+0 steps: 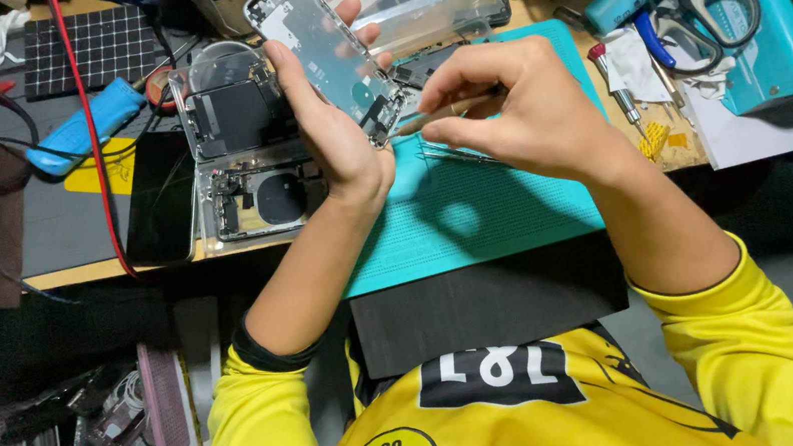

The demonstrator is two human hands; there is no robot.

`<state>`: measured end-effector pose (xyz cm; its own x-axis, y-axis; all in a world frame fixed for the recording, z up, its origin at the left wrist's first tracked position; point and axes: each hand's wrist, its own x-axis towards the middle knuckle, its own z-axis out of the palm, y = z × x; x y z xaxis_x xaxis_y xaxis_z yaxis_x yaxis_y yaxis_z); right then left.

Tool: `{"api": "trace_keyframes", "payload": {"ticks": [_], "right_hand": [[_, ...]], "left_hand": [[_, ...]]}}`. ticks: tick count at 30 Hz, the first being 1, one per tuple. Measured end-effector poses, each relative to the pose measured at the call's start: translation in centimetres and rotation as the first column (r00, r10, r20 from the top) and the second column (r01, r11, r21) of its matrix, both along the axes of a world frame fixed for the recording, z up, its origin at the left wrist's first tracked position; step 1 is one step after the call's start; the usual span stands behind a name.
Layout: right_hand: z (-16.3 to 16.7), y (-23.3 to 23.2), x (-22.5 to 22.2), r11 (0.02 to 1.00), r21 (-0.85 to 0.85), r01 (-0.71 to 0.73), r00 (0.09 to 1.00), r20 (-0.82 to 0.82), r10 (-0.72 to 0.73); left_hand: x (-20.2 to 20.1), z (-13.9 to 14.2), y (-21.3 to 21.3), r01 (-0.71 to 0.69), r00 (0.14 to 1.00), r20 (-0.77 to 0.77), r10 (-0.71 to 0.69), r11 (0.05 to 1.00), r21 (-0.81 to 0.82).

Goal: The person works at a repair bench on a disassembled smartphone, using a screwdriver to remove and transfer small internal components between the old frame and a replacement chassis. They pick up tiny parts with tweezers, press components into place by hand, and repeatedly reposition the phone frame to work on different edges.

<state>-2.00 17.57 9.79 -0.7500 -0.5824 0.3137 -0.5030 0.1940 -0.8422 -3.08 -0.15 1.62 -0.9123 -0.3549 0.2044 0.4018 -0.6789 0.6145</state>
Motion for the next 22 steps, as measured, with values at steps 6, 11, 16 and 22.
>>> {"api": "trace_keyframes", "payload": {"ticks": [6,11,16,22], "right_hand": [[0.1,0.13,0.19,1.0,0.015,0.011,0.999,0.03,-0.011],[0.31,-0.02,0.49,0.989,0.1,0.109,0.981,0.148,-0.123],[0.62,0.13,0.32,0.997,0.068,0.022,1.0,0.013,-0.023],[-0.23,0.78,-0.12,0.997,0.063,-0.036,0.998,-0.057,0.039]], "left_hand": [[0.01,-0.01,0.2,-0.002,1.0,0.017,0.002,1.0,-0.028],[0.05,-0.07,0.15,0.007,1.0,-0.004,-0.007,0.999,-0.033],[-0.1,-0.03,-0.04,-0.005,1.0,-0.001,0.005,1.0,-0.026],[-0.35,-0.21,-0.03,-0.008,1.0,-0.01,0.008,0.999,-0.036]]}}
